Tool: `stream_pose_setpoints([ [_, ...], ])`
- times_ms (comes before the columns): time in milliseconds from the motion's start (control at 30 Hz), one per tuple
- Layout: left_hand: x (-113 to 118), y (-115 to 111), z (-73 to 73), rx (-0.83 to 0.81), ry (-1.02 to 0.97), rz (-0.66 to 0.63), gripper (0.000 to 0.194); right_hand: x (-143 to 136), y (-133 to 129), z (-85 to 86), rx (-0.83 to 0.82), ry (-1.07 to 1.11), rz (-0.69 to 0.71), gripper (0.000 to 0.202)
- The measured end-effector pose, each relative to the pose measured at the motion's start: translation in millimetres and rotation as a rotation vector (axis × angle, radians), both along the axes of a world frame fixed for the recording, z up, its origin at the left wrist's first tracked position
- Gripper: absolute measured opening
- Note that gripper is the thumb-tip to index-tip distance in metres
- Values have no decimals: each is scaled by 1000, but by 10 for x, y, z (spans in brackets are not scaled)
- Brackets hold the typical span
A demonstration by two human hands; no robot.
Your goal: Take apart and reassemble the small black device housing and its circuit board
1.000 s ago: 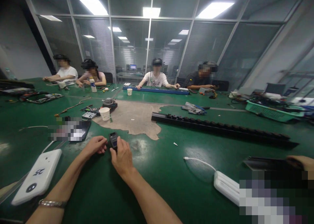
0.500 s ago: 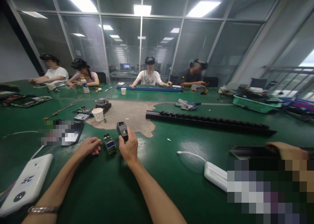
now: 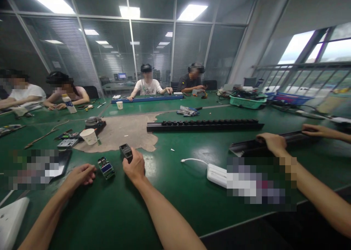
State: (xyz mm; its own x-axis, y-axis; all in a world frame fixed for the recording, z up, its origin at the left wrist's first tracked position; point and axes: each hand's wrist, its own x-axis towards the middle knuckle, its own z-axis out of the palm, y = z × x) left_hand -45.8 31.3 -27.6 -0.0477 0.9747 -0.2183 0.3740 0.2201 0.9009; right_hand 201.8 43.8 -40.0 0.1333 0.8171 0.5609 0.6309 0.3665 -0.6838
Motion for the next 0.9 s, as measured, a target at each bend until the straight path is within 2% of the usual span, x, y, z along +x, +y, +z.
stream_pose_setpoints([
  [133,15,-18,21,3,-11,1,43,-9,-27,7,-5,-43,22,52],
  [333,61,-63,82,22,-9,9,44,-42,-97,66,52,-36,-25,68],
  [433,73,-62,93,16,6,31,44,-50,-100,49,27,-36,-31,71],
  [633,55,-67,82,34,3,12,42,-47,-80,7,-60,-61,-4,55],
  [733,45,-87,81,66,-3,-6,41,-37,-92,63,-19,-11,9,51],
  [900,33,-88,59,93,-16,-14,38,-46,-122,159,69,77,49,55],
])
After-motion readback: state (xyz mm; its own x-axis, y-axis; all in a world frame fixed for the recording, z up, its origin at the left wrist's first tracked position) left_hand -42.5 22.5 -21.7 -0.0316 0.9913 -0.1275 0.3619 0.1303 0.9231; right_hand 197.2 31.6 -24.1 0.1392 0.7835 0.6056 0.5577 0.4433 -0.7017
